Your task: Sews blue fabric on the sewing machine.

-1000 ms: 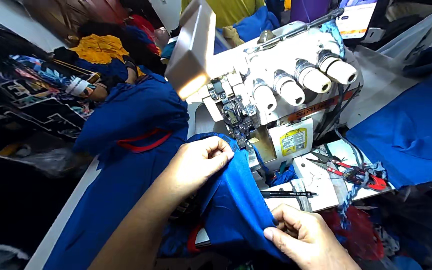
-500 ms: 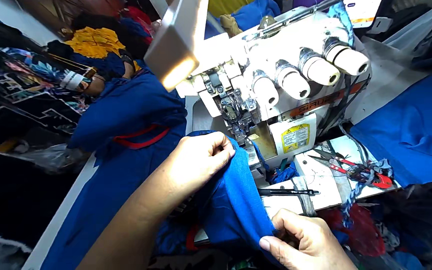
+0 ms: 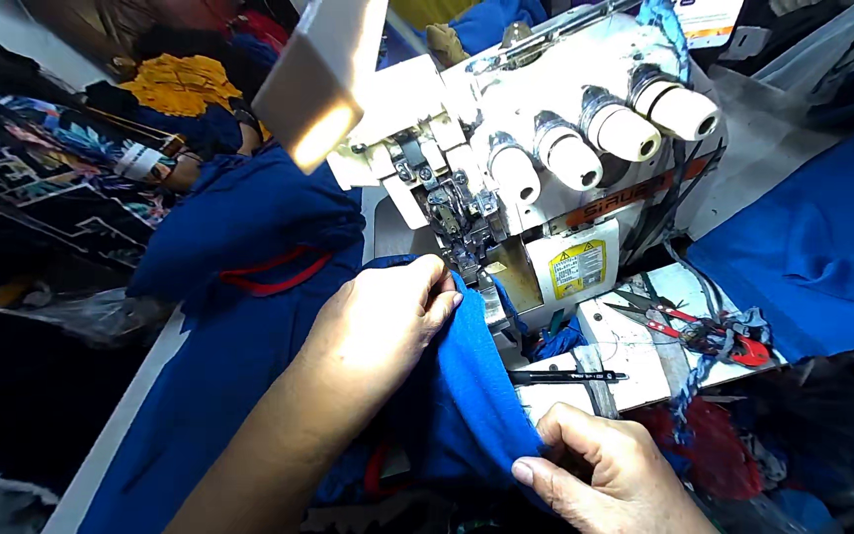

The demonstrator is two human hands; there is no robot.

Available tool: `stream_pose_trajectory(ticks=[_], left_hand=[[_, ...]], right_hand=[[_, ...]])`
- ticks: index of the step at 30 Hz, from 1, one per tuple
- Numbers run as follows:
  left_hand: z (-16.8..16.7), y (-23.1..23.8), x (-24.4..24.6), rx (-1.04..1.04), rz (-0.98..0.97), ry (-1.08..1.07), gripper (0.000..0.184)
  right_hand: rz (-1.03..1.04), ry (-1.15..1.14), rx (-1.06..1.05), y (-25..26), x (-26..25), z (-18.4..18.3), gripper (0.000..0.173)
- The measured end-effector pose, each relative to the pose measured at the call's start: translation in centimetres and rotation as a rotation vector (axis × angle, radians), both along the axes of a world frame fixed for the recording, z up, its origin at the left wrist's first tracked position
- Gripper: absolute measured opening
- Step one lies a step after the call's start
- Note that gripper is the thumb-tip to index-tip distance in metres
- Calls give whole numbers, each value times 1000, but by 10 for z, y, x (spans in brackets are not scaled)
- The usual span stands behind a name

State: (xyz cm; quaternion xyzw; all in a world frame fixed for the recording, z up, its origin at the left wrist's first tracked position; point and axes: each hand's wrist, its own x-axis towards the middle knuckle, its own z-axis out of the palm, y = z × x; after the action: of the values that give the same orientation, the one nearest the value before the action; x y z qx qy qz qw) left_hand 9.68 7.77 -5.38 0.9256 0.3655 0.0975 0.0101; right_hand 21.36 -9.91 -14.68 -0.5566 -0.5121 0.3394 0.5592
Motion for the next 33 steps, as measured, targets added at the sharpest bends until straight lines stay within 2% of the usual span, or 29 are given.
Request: stream_pose_trajectory(ticks=[2,4,6,11,13,15,17,21,24,29,31,33], left_hand=[[-6,1,-2,83,-61,-60,8],[-16,5,-4,218,-210,-123,6],[-25,3,-3,341,-298,-166,12],[-36,-11,-9,466,-312,-155,24],[-42,-24,-9,458,-248,-111,34],[-51,-37,-7,441,-160,-74,53],[-60,-43,-3,447,-94,-93,60],[-67,-43,6,403,-10,-119,61],[-65,-36,9,316,-10,-162,62],[-62,-24,-2,226,-124,-219,59],[-61,-17,-18,158,-200,-320,52],[-59,-11,-35,191,-198,-377,44]], right_hand=[[-32,-11,-19,0,1,4,20],[-53,-14,-23,2,2,4,21],[-53,-9,-17,3,2,2,21],[-40,-30,12,2,5,1,16],[-32,-19,17,2,6,1,14],[-35,-18,19,2,7,3,13],[-53,-29,29,4,8,4,14],[-99,-41,48,9,12,4,17],[-126,-43,-24,12,15,14,21],[-114,15,53,20,13,-4,16],[-78,14,-27,19,16,0,17],[-58,-70,-98,16,21,5,22]])
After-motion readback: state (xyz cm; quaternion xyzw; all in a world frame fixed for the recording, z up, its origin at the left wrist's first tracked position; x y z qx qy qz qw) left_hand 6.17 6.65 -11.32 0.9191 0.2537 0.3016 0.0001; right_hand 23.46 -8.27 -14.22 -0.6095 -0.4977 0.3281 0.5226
